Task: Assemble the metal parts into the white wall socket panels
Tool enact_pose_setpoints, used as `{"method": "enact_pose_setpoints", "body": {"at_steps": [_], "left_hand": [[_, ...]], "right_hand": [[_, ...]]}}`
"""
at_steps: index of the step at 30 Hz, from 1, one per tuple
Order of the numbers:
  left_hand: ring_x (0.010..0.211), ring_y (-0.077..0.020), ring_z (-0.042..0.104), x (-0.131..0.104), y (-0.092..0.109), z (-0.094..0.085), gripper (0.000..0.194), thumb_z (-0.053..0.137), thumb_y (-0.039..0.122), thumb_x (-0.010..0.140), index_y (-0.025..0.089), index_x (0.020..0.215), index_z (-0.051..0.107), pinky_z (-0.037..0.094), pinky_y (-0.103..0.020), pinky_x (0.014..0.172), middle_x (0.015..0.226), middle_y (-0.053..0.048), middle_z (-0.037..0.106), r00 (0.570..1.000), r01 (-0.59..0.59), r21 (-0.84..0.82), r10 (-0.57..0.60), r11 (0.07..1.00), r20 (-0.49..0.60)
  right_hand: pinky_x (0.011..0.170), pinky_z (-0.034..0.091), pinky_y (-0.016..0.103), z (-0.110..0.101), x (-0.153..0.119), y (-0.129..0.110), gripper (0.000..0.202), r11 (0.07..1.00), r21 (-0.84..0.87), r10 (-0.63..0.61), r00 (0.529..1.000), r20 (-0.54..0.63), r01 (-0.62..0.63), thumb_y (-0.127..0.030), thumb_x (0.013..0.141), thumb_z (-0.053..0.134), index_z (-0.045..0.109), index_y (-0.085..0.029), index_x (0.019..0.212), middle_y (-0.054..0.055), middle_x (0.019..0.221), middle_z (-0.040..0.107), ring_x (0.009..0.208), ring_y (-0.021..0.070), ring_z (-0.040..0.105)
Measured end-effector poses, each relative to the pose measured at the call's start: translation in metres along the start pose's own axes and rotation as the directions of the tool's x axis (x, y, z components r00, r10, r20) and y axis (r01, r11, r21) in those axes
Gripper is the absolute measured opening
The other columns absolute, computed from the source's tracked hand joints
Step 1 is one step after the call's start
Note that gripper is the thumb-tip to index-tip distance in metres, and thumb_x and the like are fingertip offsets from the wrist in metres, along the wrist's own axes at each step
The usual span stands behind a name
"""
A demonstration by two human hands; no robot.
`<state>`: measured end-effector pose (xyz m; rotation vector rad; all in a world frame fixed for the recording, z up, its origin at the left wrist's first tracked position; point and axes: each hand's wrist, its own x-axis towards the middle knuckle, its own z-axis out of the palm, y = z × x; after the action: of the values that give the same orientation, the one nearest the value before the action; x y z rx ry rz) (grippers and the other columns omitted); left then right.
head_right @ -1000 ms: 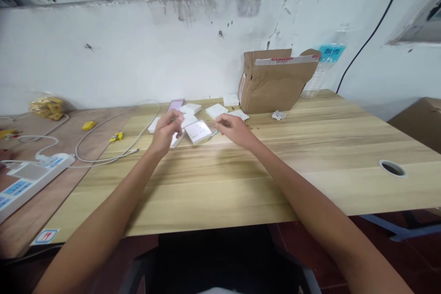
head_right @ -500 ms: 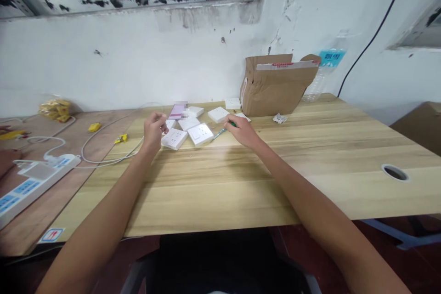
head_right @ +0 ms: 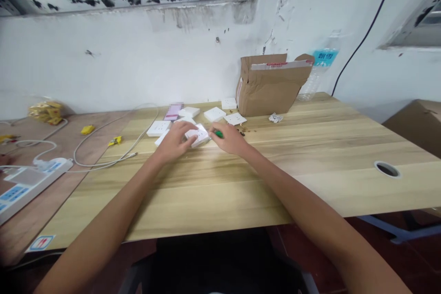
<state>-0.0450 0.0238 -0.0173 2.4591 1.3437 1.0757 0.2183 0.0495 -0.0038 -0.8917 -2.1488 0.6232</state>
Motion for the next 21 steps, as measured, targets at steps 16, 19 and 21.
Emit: {"method": "enact_pose_setpoints", "body": {"at_steps": [16, 19, 21], "left_hand": [[0.054, -0.0114, 0.030, 0.005, 0.024, 0.004, 0.036, 0.074, 0.054, 0.098, 0.018, 0.091, 0.072, 0.022, -0.026, 0.052, 0.061, 0.006, 0.038, 0.916, 0.346, -0.664, -0.392, 0.663, 0.086], [0.051, -0.0096, 0.017, 0.007, 0.016, -0.008, 0.038, 0.077, 0.055, 0.094, 0.019, 0.088, 0.069, 0.013, -0.025, 0.049, 0.059, 0.010, 0.024, 0.869, 0.310, -0.804, -0.493, 0.507, 0.024], [0.050, -0.0087, 0.014, 0.009, 0.016, -0.013, 0.041, 0.080, 0.058, 0.092, 0.019, 0.085, 0.067, 0.011, -0.025, 0.048, 0.060, 0.010, 0.022, 0.858, 0.284, -0.846, -0.513, 0.450, 0.015]], "right_hand": [[0.072, 0.040, 0.031, 0.001, -0.002, -0.005, 0.020, 0.999, -0.044, 0.001, 0.995, -0.101, -0.005, -0.037, 0.102, 0.069, 0.081, -0.023, 0.094, 0.001, 0.084, 0.079, 0.072, 0.0183, 0.062], [0.073, 0.040, 0.032, 0.001, -0.001, -0.003, 0.021, 0.999, -0.026, 0.019, 0.995, -0.099, -0.021, -0.038, 0.101, 0.069, 0.080, -0.022, 0.092, 0.002, 0.086, 0.080, 0.076, 0.0198, 0.064], [0.073, 0.041, 0.032, 0.002, -0.001, -0.005, 0.022, 1.000, -0.001, 0.021, 0.996, -0.081, -0.021, -0.039, 0.101, 0.069, 0.079, -0.022, 0.092, 0.003, 0.086, 0.080, 0.077, 0.0200, 0.064]]}}
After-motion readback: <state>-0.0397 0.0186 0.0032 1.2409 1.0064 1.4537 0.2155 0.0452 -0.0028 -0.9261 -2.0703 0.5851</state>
